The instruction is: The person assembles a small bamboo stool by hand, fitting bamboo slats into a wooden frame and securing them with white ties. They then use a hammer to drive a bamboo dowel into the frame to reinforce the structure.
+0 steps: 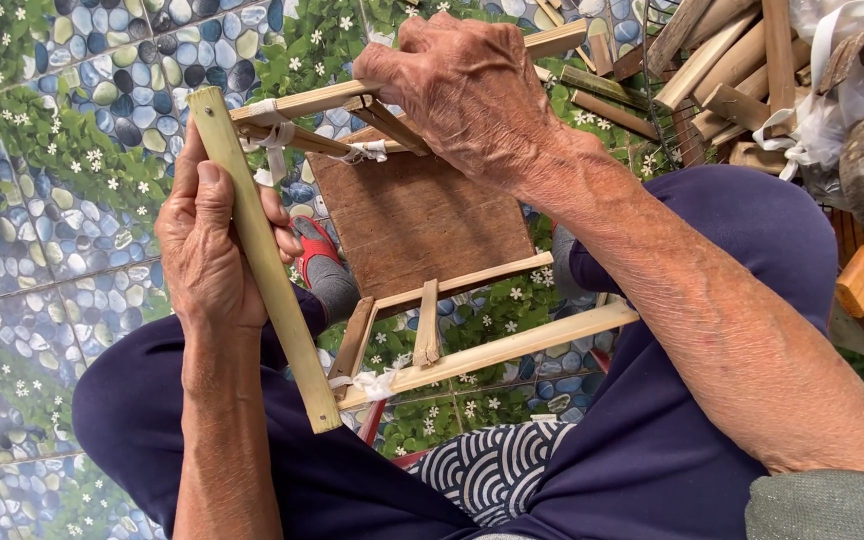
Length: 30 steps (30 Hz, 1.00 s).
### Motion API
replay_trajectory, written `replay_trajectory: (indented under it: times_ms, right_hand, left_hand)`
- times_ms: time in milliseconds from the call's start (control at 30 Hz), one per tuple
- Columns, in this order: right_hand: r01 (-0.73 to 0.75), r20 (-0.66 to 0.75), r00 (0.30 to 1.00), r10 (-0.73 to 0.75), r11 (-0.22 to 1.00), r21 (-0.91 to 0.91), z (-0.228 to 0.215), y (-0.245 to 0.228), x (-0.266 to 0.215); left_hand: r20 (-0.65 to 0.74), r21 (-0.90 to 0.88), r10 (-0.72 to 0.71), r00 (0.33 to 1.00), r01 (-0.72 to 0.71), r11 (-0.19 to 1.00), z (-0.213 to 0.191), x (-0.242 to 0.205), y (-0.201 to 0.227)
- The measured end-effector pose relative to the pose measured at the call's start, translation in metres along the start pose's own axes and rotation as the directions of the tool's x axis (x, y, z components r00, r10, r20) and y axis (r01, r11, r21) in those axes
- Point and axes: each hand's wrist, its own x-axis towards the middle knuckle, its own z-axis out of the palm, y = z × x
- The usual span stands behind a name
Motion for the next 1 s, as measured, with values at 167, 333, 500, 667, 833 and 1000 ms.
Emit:
replay_trajectory:
  times_ms: [167,333,500,667,833,1000]
  right_hand:
    - [0.04,0.017,0.999,-0.04,0.999,0.038,-0.002,0.004,-0.002]
    - [0.03,0.053,0.998,-0.032,0.998,0.047,-0.001,0.006,-0.004]
    - [0.008,0.063,0.998,-0.012,0.998,0.069,-0.01,0.005,-0.001]
    - [0.025,0.06,0.998,-0.03,0.997,0.076,-0.005,0.009,-0.003]
    - [0.012,0.06,0.998,-0.019,0.994,0.109,-0.005,0.01,-0.004]
    - [0.003,0.107,0.994,-0.018,0.99,0.141,-0.006,0.012,-0.005]
  left_hand:
    - [-0.007,0.004,0.027,1.0,-0.027,1.0,0.006,-0.002,0.001]
    - [0.011,-0.013,0.041,0.999,-0.041,0.999,0.008,-0.001,0.0]
    - [0.018,-0.022,0.057,0.998,-0.056,0.998,0.01,-0.001,-0.002]
    - [0.024,-0.002,0.045,0.999,-0.045,0.999,0.015,-0.004,0.004]
    - [0.039,-0.034,0.075,0.996,-0.074,0.997,0.01,0.005,-0.007]
    - [0.065,0.003,0.098,0.993,-0.099,0.995,0.01,0.005,-0.006]
